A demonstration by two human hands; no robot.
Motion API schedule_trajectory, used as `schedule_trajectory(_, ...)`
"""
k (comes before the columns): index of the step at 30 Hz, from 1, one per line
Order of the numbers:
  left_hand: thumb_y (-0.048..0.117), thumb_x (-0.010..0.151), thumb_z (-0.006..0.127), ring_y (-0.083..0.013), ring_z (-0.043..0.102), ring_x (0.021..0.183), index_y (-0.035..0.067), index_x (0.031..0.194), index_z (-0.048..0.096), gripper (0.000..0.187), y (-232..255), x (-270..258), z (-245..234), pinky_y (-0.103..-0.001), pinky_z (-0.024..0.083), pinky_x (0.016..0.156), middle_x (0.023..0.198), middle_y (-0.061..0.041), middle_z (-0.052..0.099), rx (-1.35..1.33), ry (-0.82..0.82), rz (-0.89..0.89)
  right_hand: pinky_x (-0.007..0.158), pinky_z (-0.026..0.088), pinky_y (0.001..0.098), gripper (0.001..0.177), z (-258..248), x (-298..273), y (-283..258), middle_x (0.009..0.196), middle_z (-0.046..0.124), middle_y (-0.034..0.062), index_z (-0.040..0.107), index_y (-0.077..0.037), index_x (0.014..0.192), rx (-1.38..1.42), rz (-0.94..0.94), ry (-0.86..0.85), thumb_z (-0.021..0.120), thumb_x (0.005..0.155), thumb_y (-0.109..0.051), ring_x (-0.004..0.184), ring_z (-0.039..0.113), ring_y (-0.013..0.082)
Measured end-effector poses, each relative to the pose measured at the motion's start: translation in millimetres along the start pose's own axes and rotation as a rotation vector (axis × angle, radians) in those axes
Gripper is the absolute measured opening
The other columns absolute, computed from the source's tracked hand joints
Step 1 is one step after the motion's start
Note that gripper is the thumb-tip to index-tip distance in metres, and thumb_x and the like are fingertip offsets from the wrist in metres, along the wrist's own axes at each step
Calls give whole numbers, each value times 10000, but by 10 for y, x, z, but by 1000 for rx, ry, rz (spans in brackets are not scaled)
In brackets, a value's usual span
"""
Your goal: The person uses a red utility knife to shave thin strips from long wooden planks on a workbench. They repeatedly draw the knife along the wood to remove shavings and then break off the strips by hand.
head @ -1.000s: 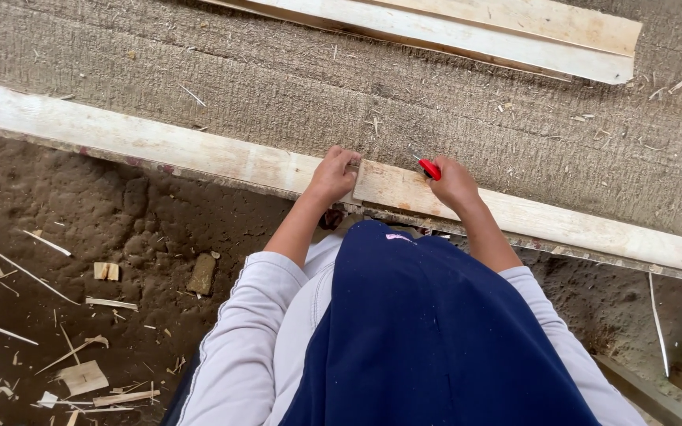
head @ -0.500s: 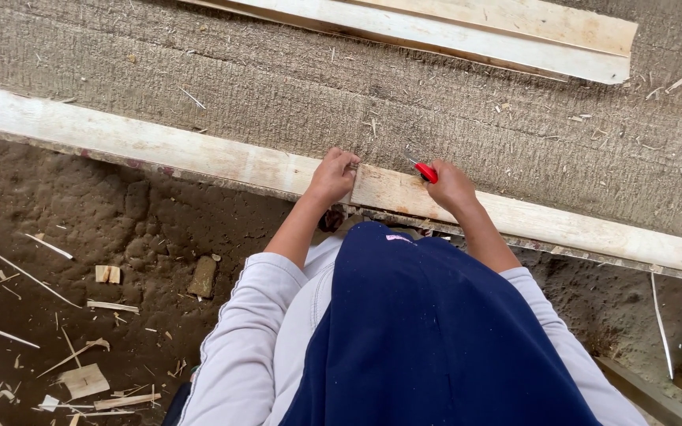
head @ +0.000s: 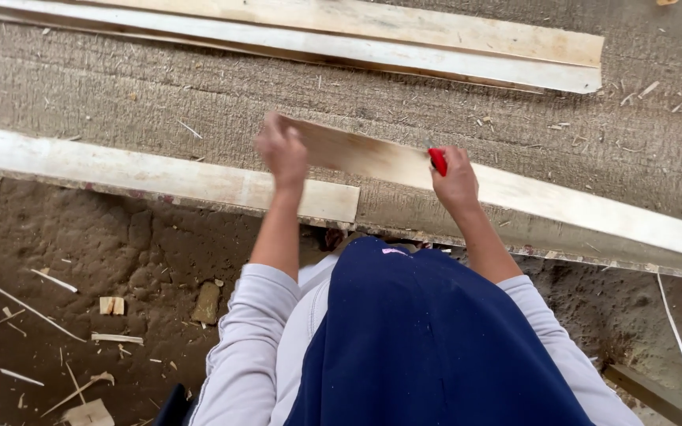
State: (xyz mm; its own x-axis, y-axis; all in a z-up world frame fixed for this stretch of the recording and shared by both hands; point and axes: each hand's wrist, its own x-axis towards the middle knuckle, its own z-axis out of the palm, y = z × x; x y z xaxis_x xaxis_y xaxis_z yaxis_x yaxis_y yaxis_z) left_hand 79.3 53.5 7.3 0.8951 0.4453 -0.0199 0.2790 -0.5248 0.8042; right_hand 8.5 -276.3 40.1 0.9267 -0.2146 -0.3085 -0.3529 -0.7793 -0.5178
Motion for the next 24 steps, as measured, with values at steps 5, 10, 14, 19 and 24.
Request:
schedule_trajectory(5,244,915,805,-523,132,1504,170,1581,385,791,195,17,4,-778,190,1139,1664,-204,153,495,4,211,963,524,582,442,-164,-36,-59,1343,495,101,568,-172,1346,-108,53,-49,705,926,-169,1095,657,434)
schedule_trajectory(10,248,838,808,-540,124,1518,180,1539,489,773,310,-521,374,-801,134,1143,1688,-178,208,520,-422,373,994,493,678,935,-271,-169,-29,1611,250,233,308,-147,1604,-312,65,-273,815,820,-155,1196,616,533)
schedule_trajectory(14,249,897,728,-433,6,1568,217,1518,496,663,410,-621,487,-706,13,1204,1704,-136,192,536,-634,362,874,567,621,879,-189,-100,205,1544,355,164,330,-169,1591,-454,-19,-234,741,815,-207,997,715,482)
schedule_trajectory(19,210,906,711,-422,-8,1570,182,1541,455,686,634,-690,444,-700,10,1210,1699,-141,205,501,-643,422,827,587,626,902,-141,-39,137,1480,434,146,336,-156,1590,-423,-122,-161,743,794,-276,911,728,479)
schedule_trajectory(24,-55,852,580,-416,1,1573,136,1655,169,922,702,-646,443,-685,15,1224,1728,-133,106,339,-421,433,955,560,596,702,15,101,-614,1507,464,51,436,-244,1520,-65,-299,14,751,896,-311,1196,631,407)
